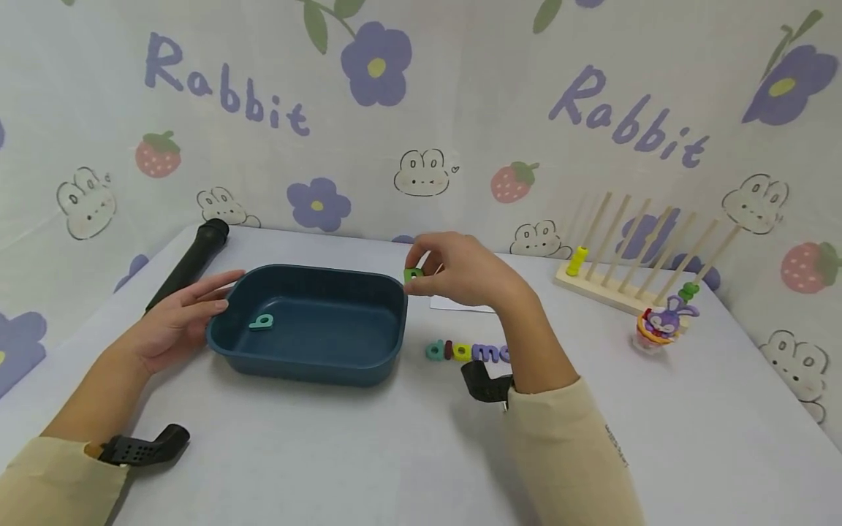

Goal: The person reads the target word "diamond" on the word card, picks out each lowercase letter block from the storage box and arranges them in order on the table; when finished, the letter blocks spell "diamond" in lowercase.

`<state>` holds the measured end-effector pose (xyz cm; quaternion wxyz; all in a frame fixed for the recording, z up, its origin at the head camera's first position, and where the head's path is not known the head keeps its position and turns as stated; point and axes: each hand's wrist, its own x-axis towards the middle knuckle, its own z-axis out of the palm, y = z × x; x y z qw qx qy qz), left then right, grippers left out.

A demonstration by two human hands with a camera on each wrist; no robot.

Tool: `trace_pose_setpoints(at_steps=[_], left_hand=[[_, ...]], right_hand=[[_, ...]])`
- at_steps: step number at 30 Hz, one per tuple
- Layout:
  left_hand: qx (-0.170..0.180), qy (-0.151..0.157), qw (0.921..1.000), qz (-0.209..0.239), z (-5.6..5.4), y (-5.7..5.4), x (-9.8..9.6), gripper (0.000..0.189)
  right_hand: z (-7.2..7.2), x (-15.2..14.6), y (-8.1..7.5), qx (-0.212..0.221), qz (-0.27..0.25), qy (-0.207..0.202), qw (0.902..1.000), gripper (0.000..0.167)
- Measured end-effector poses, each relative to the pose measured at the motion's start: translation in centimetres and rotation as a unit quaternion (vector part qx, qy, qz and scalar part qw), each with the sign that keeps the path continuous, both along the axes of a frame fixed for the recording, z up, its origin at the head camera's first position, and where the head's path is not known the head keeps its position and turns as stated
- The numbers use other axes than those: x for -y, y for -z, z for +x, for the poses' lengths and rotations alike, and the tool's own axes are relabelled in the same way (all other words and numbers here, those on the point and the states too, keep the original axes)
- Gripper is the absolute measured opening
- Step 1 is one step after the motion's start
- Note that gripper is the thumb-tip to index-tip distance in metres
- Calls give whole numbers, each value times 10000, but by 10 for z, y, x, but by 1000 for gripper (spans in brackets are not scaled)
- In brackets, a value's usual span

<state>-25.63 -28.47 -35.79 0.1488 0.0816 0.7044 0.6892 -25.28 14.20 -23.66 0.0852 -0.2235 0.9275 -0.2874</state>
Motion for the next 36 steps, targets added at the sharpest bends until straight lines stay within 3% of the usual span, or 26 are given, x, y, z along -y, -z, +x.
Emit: trace_pose_setpoints(at_steps=[15,24,36], left_hand=[[-46,114,9999,-18,1,4,5,61],[-48,164,9998,71,1,4,8,59],[-64,230,9994,231,0,3,1,58]], right_hand=[[13,-45,18,87,37,552,9984,25],[16,-63,25,244,110,650,9975,27],[24,-95,24,263,237,883,9955,28]])
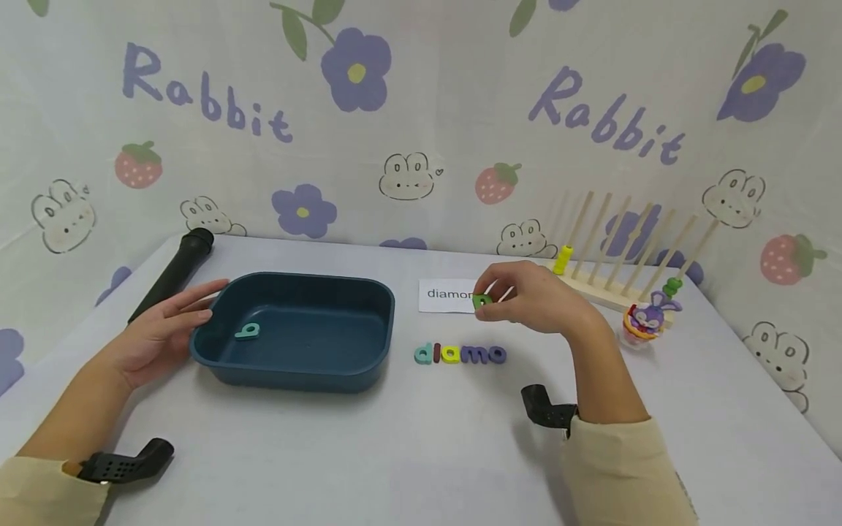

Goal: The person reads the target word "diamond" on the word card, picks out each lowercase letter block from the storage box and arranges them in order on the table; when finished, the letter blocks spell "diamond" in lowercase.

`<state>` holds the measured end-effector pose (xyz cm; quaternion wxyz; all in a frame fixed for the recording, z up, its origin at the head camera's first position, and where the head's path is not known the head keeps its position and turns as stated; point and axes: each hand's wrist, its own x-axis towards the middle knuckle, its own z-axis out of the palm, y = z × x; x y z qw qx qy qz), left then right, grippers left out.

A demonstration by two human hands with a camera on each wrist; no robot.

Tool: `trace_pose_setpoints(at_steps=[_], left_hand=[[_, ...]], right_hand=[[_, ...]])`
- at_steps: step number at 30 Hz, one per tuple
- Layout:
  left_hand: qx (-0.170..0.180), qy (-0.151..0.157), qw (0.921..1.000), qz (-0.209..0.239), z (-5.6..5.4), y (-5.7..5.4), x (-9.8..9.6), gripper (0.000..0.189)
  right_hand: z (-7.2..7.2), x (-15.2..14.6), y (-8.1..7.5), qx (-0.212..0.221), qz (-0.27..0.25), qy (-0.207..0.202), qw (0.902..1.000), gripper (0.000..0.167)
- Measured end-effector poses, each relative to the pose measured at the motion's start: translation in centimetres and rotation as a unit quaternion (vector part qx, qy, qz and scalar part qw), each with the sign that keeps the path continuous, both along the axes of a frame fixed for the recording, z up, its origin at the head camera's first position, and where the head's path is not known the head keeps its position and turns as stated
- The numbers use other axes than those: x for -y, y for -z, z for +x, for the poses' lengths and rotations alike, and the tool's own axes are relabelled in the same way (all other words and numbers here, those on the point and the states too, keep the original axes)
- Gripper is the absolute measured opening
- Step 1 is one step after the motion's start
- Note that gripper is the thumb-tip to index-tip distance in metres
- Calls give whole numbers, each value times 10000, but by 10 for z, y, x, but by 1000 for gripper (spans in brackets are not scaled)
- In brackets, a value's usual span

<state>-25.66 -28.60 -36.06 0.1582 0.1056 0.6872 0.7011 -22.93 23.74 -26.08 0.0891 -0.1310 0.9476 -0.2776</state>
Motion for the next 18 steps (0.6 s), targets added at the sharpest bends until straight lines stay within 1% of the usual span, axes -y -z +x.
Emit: trace_pose_setpoints(at_steps=[3,10,18], left_hand=[[-27,-5,10000,-35,0,-1,0,59],[-38,16,9999,-100,0,0,0,59],[7,40,10000,22,0,2,1,56]], right_hand=[[0,-6,0,107,-71,74,9999,29],[1,-14,-1,216,38,87,9997,33],[2,-24,-2,309,43,124,9994,35]])
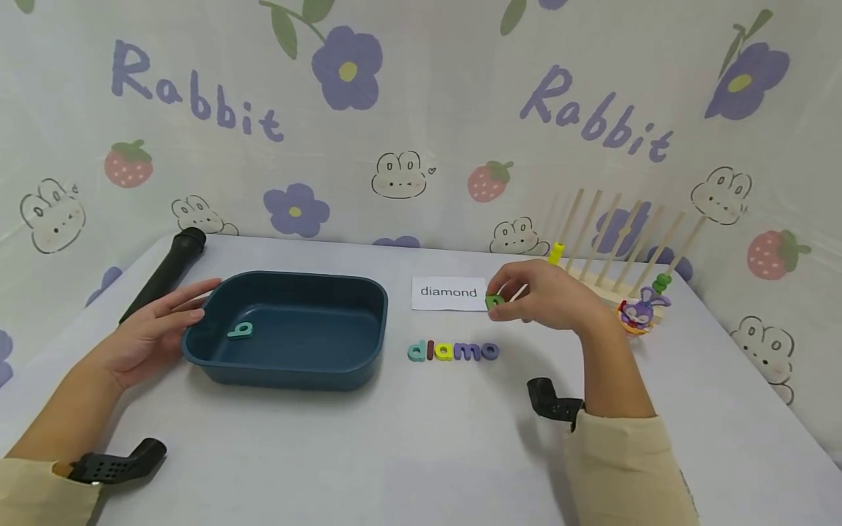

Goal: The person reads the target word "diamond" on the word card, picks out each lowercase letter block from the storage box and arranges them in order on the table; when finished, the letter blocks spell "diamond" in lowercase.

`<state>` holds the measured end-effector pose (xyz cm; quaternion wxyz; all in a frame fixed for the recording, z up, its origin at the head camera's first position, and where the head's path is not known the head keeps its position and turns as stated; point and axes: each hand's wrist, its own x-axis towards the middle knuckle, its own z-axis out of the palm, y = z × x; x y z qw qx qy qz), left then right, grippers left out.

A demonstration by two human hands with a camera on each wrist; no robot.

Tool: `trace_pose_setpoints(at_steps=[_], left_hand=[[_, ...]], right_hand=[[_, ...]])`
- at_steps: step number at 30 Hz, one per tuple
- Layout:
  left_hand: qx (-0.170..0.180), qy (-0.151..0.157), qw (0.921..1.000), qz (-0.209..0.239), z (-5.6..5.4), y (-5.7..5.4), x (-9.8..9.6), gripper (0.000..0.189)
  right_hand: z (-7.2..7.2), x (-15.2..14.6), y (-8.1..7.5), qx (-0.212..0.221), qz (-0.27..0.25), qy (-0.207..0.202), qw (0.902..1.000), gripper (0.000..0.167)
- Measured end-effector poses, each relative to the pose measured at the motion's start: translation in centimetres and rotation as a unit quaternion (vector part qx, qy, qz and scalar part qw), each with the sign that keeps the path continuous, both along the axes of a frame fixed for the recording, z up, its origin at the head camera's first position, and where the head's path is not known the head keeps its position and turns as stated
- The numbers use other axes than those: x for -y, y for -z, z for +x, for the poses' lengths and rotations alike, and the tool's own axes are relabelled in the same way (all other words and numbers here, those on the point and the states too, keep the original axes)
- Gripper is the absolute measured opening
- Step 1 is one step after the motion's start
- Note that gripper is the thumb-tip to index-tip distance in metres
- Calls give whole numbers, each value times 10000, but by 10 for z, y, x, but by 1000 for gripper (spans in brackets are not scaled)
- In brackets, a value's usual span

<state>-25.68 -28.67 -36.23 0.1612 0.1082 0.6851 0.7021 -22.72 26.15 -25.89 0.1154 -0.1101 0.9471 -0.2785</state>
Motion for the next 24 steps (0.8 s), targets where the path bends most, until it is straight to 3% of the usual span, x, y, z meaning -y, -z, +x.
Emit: trace_pose_setpoints(at_steps=[6,17,20,24], left_hand=[[-12,-7,10000,-15,-1,2,1,57],[73,-25,10000,3,-2,2,1,58],[73,-33,10000,-7,-1,1,1,58],[64,-12,10000,17,-1,0,1,57]], right_hand=[[-1,-9,3,-3,84,158,9998,34],[-8,-22,16,544,137,242,9981,22],[-12,-25,23,886,154,221,9957,20],[-14,-32,31,1788,150,106,9837,28]])
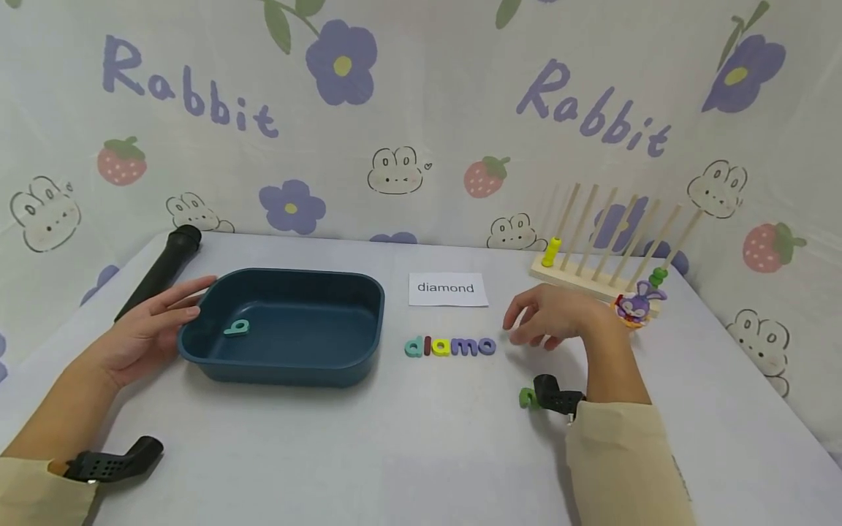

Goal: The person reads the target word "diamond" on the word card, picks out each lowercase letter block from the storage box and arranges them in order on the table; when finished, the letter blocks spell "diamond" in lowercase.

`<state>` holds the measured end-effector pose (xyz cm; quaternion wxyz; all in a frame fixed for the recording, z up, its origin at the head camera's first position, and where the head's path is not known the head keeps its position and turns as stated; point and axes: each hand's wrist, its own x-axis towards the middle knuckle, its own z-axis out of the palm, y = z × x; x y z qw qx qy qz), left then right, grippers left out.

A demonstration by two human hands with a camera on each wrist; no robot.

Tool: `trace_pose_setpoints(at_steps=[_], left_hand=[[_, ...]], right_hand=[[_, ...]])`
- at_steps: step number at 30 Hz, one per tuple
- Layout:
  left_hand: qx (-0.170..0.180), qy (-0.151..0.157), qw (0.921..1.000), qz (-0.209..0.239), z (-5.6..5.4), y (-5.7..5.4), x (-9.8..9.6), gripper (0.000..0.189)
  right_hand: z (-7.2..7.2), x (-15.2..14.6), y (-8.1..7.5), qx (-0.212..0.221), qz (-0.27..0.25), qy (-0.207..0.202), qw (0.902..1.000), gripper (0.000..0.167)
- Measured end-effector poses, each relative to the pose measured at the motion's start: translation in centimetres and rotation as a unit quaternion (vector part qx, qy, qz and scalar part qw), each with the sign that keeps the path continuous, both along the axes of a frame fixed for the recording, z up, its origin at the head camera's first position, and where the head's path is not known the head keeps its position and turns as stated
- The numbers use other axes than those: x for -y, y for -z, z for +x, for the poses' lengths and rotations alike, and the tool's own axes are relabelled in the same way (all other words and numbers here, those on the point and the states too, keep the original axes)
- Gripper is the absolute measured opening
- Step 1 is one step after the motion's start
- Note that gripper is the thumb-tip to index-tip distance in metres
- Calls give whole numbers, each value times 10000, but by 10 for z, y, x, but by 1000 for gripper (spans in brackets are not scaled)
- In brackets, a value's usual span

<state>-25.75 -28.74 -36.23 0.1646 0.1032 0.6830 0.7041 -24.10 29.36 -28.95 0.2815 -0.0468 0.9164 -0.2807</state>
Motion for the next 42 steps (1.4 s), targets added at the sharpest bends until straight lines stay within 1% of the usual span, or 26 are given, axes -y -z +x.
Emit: trace_pose_setpoints(at_steps=[3,5,8,11,17,22,27,30,34,38,42], left_hand=[[-35,12,10000,20,0,-1,2,57],[-67,7,10000,-3,0,-1,2,57],[-96,-2,9999,-106,0,-1,1,57],[-86,-2,9998,-192,0,-1,1,59],[-166,-30,9994,-290,0,-2,5,59],[-160,64,9998,-36,-3,-1,6,56],[-140,169,9998,39,-3,2,3,55],[-147,145,9998,-1,-2,3,2,55],[-162,97,9998,-113,-3,2,1,57],[-131,73,9998,-112,-3,2,0,57],[-133,57,9999,-69,-3,5,1,56]], right_hand=[[2,-3,2,647,-86,5,9979,32],[5,-3,3,927,-109,17,9956,32],[11,-3,4,1117,-66,-19,9937,31],[17,-2,5,1160,-11,-56,9932,30],[31,-1,5,990,-11,-140,9950,33],[40,-1,4,806,31,-217,9965,37],[48,-2,7,614,51,-402,9973,40],[50,1,11,508,178,-478,9974,44],[53,5,13,417,395,-539,9969,48],[53,7,15,311,464,-586,9967,44],[50,6,17,175,440,-611,9970,35]])
